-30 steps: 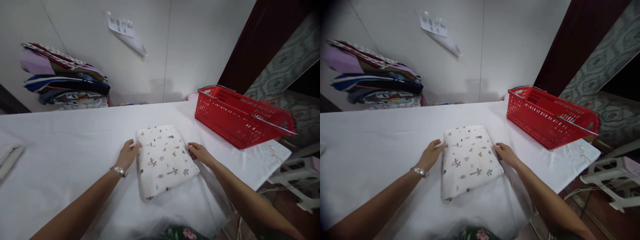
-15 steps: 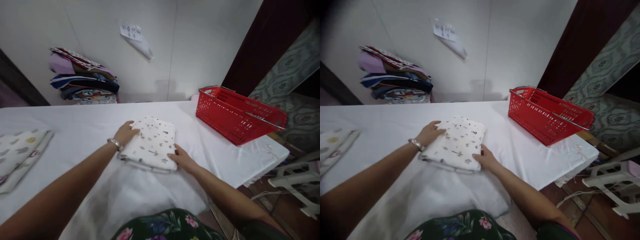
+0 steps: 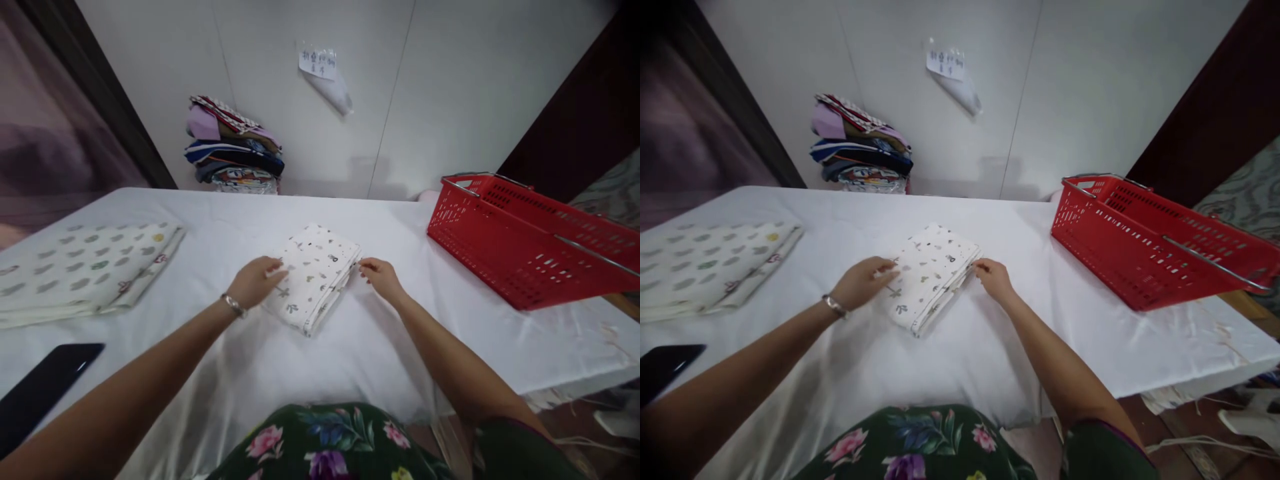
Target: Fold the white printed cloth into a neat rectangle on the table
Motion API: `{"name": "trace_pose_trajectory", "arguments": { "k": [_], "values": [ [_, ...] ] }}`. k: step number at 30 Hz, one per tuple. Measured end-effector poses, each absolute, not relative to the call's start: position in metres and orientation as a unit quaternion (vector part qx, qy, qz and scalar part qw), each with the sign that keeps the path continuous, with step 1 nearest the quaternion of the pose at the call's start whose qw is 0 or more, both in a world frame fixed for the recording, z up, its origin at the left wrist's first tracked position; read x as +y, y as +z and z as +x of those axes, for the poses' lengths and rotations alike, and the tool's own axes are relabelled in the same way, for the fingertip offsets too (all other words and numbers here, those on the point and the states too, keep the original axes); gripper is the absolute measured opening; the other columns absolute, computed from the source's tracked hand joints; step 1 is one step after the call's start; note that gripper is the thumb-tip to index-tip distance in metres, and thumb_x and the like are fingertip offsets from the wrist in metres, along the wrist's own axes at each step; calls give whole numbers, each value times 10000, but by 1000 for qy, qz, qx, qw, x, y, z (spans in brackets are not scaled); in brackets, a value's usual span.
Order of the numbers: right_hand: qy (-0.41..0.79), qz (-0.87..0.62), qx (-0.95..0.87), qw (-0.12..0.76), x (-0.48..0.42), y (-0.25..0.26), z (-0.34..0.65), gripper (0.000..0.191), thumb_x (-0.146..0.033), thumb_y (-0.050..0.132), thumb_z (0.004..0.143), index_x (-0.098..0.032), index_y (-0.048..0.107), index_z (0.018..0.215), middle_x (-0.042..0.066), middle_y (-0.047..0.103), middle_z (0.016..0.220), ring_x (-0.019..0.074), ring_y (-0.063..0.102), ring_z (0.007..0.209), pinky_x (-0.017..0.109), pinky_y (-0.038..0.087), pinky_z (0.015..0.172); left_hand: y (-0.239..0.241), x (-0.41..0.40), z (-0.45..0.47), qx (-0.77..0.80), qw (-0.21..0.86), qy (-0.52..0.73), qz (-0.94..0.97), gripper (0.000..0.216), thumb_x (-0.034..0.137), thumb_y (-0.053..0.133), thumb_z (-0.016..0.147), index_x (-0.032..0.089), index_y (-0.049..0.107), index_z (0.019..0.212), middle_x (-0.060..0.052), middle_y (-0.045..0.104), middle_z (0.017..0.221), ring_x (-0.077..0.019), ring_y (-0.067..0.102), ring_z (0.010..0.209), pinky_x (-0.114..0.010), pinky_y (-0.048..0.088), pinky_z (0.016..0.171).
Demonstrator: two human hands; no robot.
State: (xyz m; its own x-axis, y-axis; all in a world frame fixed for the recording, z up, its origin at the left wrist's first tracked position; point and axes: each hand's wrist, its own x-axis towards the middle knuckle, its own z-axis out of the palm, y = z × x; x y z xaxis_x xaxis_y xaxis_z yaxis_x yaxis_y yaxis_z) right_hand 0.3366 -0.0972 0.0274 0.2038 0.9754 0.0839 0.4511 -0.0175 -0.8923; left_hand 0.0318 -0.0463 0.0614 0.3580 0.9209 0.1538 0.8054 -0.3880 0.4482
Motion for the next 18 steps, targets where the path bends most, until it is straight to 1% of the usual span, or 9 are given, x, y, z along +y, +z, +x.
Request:
{"name": "trace_pose_trajectory", "arguments": {
  "k": [2,4,8,11,14,18],
  "values": [
    [218,-649,-609,401,-84,27,341,234,-216,481,755,-192,663,899,26,648,898,145,579,825,292,468,767,62,-78,46,494,160,178,836,321,472,469,782,207,632,862,-45,639,904,-174,557,817,-279,431,731],
    [151,-630,-671,360,-75,26,337,257,-161,470,769,-199,675,919,34,633,978,156,552,910,308,432,851,60,-103,60,479,160,163,847,319,488,489,777,211,632,842,-38,629,862,-174,551,813,-284,415,725],
    [65,-583,-754,294,-68,23,325,287,-121,469,800,-229,681,961,33,603,1058,191,471,1023,305,415,844,52,-125,80,509,152,139,835,318,491,529,755,206,628,858,-39,616,883,-185,542,865,-286,394,719],
    [35,-561,-783,266,-65,17,322,284,-111,467,815,-237,686,945,32,607,1054,196,448,1011,303,411,829,51,-126,87,530,141,121,827,309,476,533,750,195,613,850,-44,609,888,-190,535,869,-284,380,691],
    [26,-552,-784,281,-63,10,324,258,-126,461,832,-214,679,939,40,614,1044,192,448,996,305,404,848,53,-126,91,542,151,108,819,256,440,510,765,195,583,783,-34,600,854,-176,531,819,-276,357,635],
    [22,-527,-775,348,-66,6,326,273,-110,404,850,-185,639,966,53,602,1055,178,452,1013,296,399,873,55,-127,92,576,194,118,785,222,411,511,757,198,512,694,-6,571,736,-142,504,684,-267,332,581]
  ]
}}
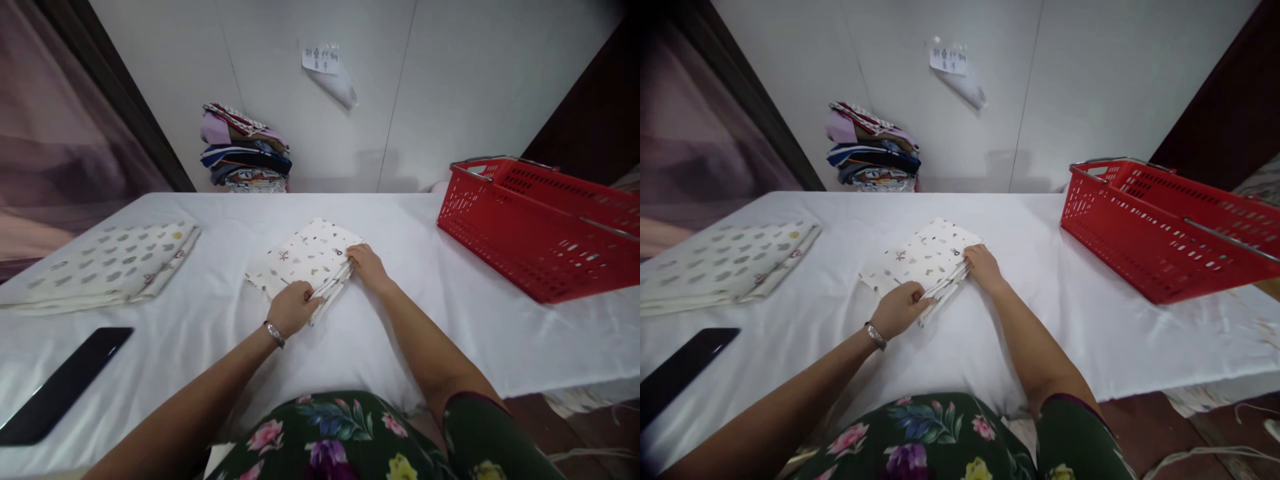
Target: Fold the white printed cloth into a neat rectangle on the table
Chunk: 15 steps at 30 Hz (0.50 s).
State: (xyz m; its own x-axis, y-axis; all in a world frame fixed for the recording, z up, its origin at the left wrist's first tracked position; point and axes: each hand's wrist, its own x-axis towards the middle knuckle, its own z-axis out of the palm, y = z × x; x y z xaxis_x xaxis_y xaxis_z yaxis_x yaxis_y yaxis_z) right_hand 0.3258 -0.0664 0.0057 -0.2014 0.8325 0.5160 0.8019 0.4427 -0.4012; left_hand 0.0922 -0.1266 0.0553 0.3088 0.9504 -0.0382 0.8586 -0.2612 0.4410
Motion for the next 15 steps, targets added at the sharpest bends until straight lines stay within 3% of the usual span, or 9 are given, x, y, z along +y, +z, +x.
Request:
{"name": "trace_pose_trajectory", "arguments": {
  "k": [4,15],
  "values": [
    [15,-515,-777,361,-73,7,330,278,-98,381,849,-178,607,989,72,580,1077,186,438,1043,312,386,895,55,-132,92,578,204,158,774,218,409,528,749,203,493,685,10,544,685,-128,482,638,-263,339,582],
    [-8,-506,-807,304,-79,3,334,301,-84,442,807,-185,628,1021,67,577,1083,199,435,1027,322,386,891,47,-143,100,547,91,124,823,195,397,512,780,202,514,774,-30,572,837,-172,512,802,-285,342,634]
  ]
}}
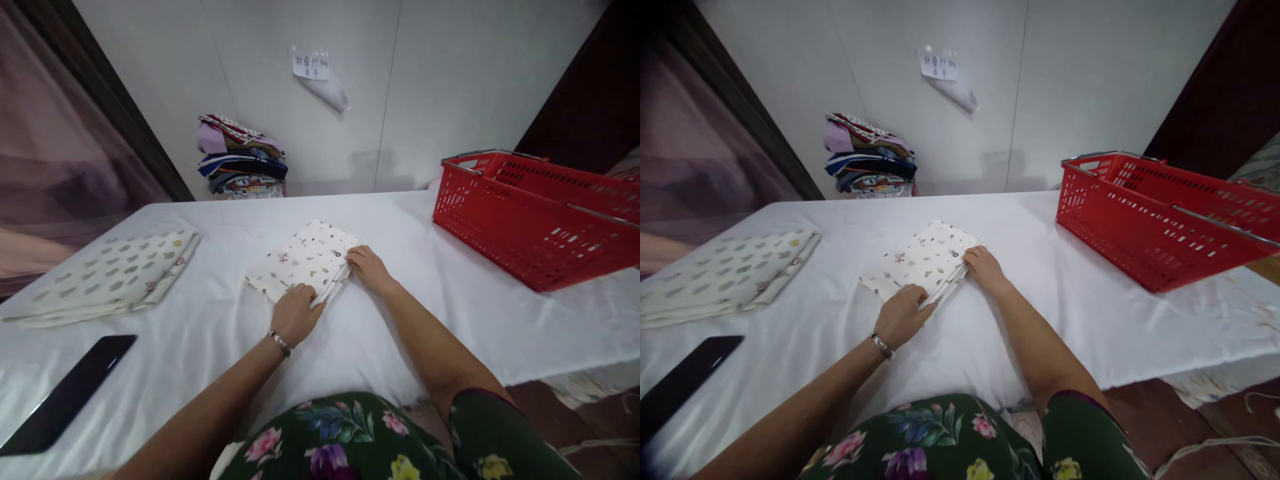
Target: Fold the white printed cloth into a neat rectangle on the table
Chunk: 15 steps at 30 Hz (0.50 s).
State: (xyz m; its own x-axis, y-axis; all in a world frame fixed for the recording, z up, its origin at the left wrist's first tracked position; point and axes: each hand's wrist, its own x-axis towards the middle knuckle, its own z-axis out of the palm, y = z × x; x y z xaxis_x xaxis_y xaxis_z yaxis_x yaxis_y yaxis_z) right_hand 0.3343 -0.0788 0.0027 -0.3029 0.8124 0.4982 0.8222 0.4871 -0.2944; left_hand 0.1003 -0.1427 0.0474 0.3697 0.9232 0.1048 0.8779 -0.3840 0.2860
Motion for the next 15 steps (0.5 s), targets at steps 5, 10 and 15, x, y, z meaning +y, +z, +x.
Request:
{"name": "trace_pose_trajectory", "arguments": {
  "k": [5,10,15],
  "values": [
    [-9,-492,-821,289,-79,1,339,319,-121,473,820,-220,618,1086,56,567,1125,191,427,1057,316,388,892,49,-142,100,574,105,143,799,174,355,435,810,206,499,749,-20,570,790,-158,525,746,-279,338,612],
    [-22,-486,-826,285,-77,1,338,263,-204,450,870,-221,644,1047,65,580,1107,194,441,1044,313,394,876,48,-144,100,568,83,171,801,179,362,414,820,216,485,743,-14,568,789,-159,531,750,-275,336,610],
    [-31,-489,-819,300,-75,1,332,275,-202,409,887,-203,650,1021,61,604,1076,192,455,1012,298,406,844,47,-145,100,554,71,163,813,200,361,400,831,213,480,723,-16,563,791,-155,525,742,-270,329,603]
  ]
}}
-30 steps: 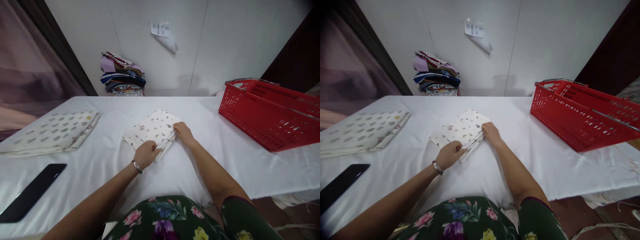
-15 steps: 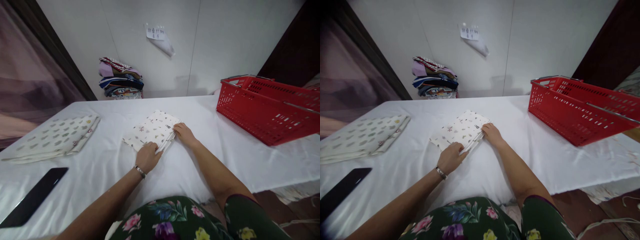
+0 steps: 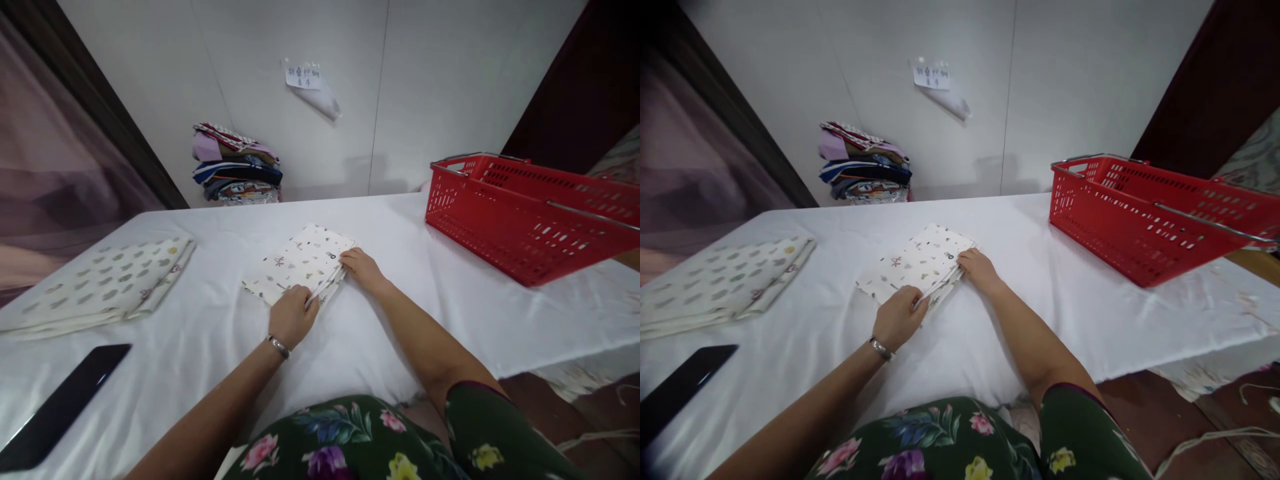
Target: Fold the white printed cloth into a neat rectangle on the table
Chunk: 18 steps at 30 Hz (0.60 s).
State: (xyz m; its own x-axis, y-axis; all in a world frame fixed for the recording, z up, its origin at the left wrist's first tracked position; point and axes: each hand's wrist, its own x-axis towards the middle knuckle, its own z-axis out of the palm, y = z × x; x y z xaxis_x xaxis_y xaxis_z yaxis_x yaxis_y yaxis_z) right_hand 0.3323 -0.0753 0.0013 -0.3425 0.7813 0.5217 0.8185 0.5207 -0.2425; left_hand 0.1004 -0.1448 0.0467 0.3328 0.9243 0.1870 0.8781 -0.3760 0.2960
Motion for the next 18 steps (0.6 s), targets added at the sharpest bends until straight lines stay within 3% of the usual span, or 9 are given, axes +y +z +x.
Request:
{"name": "trace_pose_trajectory", "arguments": {
  "k": [6,12,18],
  "values": [
    [-24,-495,-810,313,-75,1,335,284,-163,402,878,-202,639,1030,59,609,1074,188,456,1007,298,402,839,47,-145,100,558,58,134,817,194,347,385,847,213,489,751,-24,571,819,-163,536,784,-275,347,628],
    [-38,-522,-800,292,-77,-1,336,295,-149,406,863,-207,620,1058,41,602,1105,180,481,1006,273,433,773,45,-143,110,534,-4,107,839,271,390,455,819,207,502,1014,-69,558,1019,-208,524,909,-306,382,709],
    [-8,-535,-803,262,-79,-2,338,301,-149,432,846,-235,617,1067,1,567,1196,153,510,1083,263,450,836,47,-133,115,563,16,59,824,249,401,395,848,208,534,922,-37,572,965,-188,545,860,-288,394,654]
  ]
}}
